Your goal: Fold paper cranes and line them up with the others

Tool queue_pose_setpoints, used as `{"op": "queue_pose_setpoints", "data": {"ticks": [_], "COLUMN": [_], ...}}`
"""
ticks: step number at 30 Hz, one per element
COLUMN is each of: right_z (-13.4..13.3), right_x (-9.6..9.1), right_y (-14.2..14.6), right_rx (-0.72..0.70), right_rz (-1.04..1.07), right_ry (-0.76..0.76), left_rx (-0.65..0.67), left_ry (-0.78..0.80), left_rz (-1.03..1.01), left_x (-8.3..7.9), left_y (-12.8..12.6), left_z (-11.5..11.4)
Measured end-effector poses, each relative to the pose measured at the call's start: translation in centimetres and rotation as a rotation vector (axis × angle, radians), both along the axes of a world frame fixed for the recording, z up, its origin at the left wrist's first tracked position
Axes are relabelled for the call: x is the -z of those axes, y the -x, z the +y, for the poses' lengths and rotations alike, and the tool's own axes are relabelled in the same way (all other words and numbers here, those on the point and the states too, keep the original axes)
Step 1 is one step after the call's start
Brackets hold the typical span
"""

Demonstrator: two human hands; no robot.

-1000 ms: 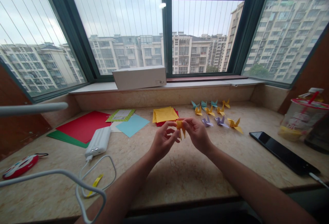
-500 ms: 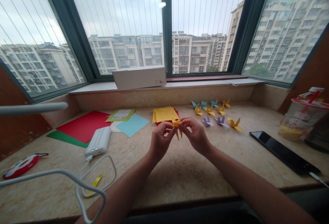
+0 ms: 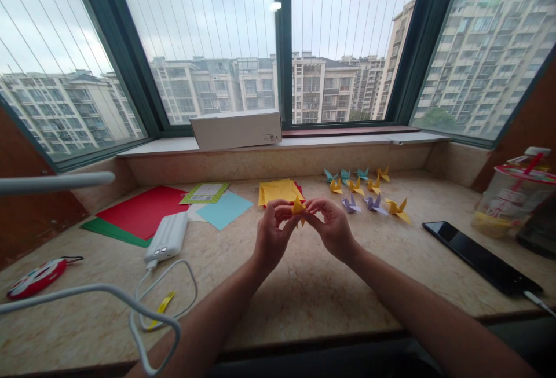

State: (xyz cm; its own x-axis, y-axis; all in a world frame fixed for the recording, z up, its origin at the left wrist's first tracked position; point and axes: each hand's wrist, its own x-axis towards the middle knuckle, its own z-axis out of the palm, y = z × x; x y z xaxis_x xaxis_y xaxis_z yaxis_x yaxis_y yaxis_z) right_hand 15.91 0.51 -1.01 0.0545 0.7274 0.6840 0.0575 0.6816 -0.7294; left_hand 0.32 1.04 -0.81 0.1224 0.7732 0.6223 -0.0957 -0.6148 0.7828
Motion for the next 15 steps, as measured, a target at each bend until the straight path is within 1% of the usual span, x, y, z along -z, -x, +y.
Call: {"op": "queue_pose_setpoints", "data": {"ticks": [7,12,15], "right_z": [0.21,0.31,0.20], "right_x": [0.18,-0.04,-0.45], "right_y": [0.34,0.50,0.46], "right_rx": [-0.048,-0.209,-0.240], "right_rz": [0.104,0.212,0.232], "right_ry": [0.081,0.282,0.340], "left_rx": [0.058,0.103,0.125], "left_ry": [0.119,0.187,0.236], "left_rz": [-0.107,-0.166,-0.170], "left_x": [-0.22,-0.56,-0.77], "left_y": [-0.37,-0.40,-0.34], "left_z": [0.17,0.35,0.42]}}
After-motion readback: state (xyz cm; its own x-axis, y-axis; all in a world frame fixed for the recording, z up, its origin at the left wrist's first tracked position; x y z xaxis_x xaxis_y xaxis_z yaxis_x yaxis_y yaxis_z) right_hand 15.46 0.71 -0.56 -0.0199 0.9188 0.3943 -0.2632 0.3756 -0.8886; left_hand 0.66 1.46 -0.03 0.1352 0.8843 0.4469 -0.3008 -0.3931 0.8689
